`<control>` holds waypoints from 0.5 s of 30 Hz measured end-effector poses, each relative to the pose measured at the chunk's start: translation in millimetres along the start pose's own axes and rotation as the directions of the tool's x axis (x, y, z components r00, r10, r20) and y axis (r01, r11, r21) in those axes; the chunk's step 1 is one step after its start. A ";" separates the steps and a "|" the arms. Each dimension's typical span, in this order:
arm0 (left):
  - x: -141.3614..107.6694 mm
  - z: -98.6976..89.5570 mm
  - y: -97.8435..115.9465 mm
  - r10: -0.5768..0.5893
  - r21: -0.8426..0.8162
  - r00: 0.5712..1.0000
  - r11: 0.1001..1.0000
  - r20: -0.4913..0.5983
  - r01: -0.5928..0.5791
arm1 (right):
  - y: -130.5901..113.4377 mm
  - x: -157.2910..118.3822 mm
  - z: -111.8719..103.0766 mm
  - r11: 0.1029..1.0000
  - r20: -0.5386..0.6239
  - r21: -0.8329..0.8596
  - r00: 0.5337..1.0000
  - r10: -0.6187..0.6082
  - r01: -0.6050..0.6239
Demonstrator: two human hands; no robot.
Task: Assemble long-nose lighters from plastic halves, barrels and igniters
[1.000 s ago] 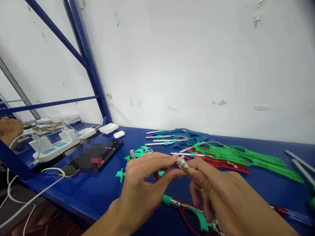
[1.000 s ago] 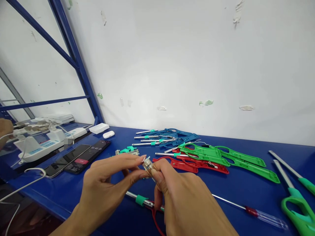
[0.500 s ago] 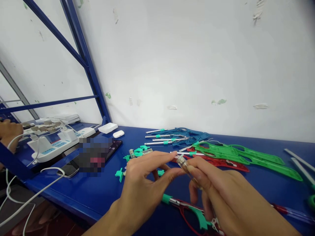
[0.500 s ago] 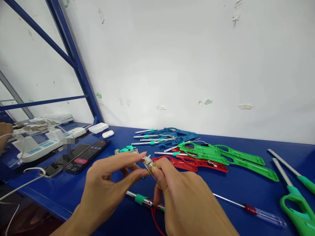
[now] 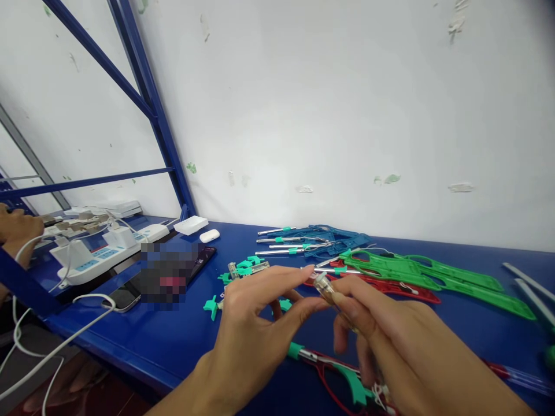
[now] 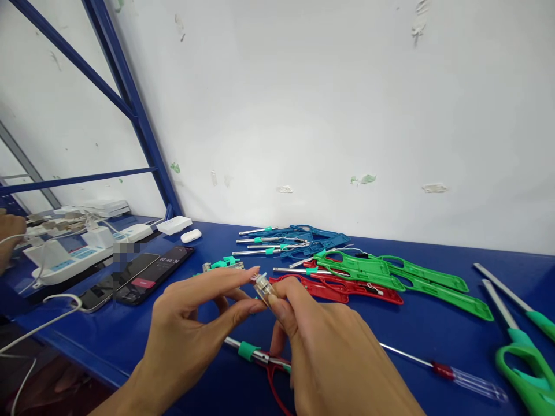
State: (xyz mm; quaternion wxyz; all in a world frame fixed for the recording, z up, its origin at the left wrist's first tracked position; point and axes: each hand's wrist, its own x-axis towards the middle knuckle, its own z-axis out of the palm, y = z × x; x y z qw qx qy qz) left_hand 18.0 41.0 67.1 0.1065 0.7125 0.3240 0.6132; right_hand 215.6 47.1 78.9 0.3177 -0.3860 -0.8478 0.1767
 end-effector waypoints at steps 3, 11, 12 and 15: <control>-0.5 0.2 0.7 -0.010 -0.015 1.000 1.000 0.003 0.010 | 1.1 -1.5 -0.8 0.996 -0.077 -0.073 0.995 -0.057 0.052; 2.2 0.9 8.3 -0.083 -0.076 0.996 0.993 0.043 0.086 | -5.9 2.1 -3.2 0.960 -0.233 -0.219 0.947 -0.223 0.172; 3.0 0.9 10.2 -0.120 -0.095 0.991 0.988 0.052 0.125 | -6.3 2.0 -3.4 0.965 -0.232 -0.205 0.950 -0.210 0.164; 5.8 -0.5 14.8 -0.301 -0.195 0.946 0.927 0.117 0.319 | -3.6 -1.8 -5.1 0.973 -0.223 -0.161 0.954 -0.200 0.166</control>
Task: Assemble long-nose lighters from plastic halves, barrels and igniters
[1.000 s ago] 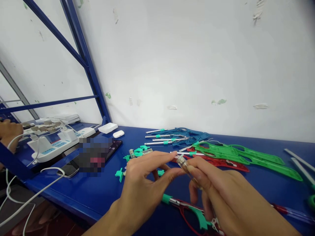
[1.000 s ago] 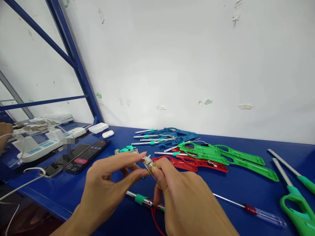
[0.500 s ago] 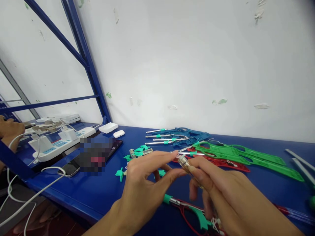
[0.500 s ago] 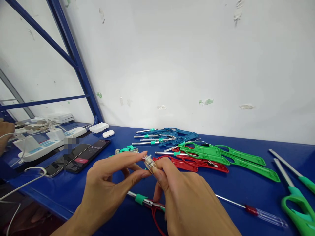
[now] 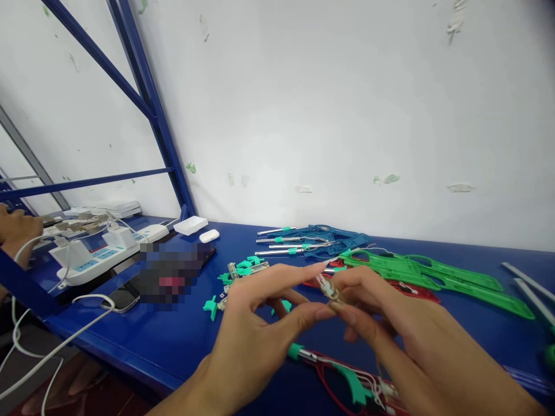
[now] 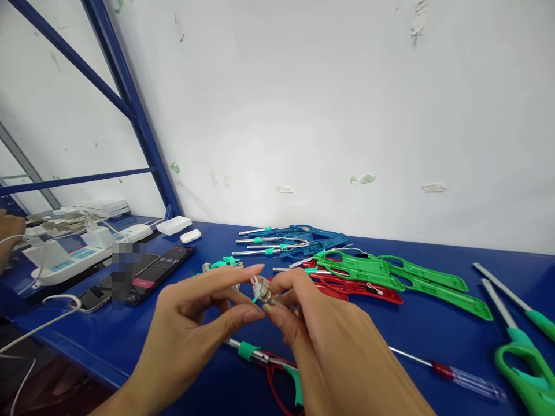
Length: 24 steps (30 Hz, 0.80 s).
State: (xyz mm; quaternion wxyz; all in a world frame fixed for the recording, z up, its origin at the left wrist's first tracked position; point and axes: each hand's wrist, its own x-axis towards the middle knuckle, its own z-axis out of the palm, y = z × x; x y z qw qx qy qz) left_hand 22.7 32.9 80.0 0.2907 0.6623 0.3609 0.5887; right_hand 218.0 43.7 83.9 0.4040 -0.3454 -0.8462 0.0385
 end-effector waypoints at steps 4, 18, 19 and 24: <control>1.2 -6.0 1.7 -0.178 -0.196 0.982 0.963 0.056 0.186 | 7.5 -9.2 -4.9 0.993 0.100 0.057 0.991 0.094 -0.100; 3.0 -17.0 0.1 -0.194 -0.288 0.980 0.937 0.043 0.199 | 4.2 -4.8 -9.9 0.976 0.036 0.098 0.981 0.192 -0.195; 3.3 -16.5 -0.1 -0.193 -0.288 0.981 0.938 0.037 0.195 | 3.8 -4.6 -9.5 0.977 0.038 0.096 0.982 0.187 -0.190; 5.1 -15.0 -1.2 -0.188 -0.295 0.982 0.937 0.027 0.187 | 6.3 -5.4 -8.1 0.986 0.055 0.075 0.987 0.148 -0.152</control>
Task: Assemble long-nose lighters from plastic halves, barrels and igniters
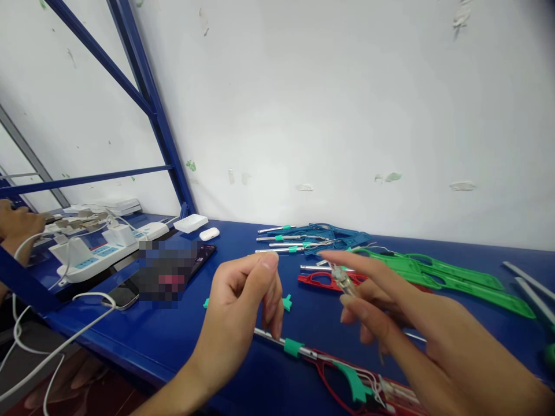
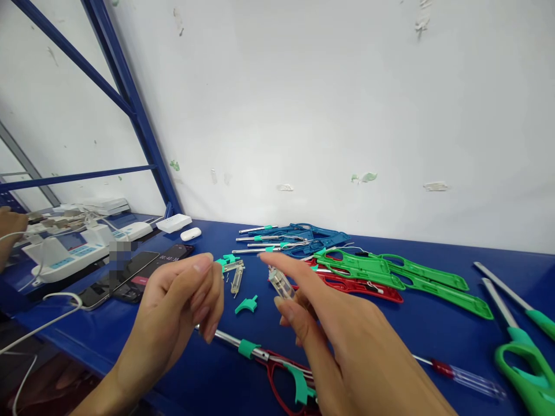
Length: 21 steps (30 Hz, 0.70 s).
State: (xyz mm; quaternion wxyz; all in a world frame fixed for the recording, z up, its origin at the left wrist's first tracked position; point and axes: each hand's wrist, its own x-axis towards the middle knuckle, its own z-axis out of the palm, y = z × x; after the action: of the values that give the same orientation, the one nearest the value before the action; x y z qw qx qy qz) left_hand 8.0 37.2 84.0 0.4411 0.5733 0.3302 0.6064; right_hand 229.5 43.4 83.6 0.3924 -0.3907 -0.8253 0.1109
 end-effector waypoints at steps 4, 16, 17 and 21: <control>-0.7 -1.2 0.4 -0.016 -0.006 1.000 1.000 0.011 0.016 | 2.6 -0.4 0.9 0.999 -0.020 -0.053 1.000 -0.010 0.009; -2.8 -2.3 4.4 -0.032 -0.048 0.997 0.998 0.073 0.035 | 2.0 1.2 2.5 0.998 -0.038 -0.059 0.999 0.000 -0.002; -2.0 -1.7 4.3 -0.027 -0.041 0.997 0.999 0.076 0.030 | 2.1 0.3 2.3 0.998 -0.042 -0.067 0.999 -0.005 0.002; -8.0 1.9 4.7 -0.061 0.003 0.992 0.998 0.113 0.061 | 4.7 -2.1 1.9 0.996 -0.047 -0.086 0.999 -0.007 0.003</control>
State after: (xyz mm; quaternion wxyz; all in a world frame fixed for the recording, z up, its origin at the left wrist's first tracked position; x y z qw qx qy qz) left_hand 8.7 27.8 85.3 0.4775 0.5963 0.3218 0.5593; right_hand 231.6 45.3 78.9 0.3951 -0.4076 -0.8207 0.0649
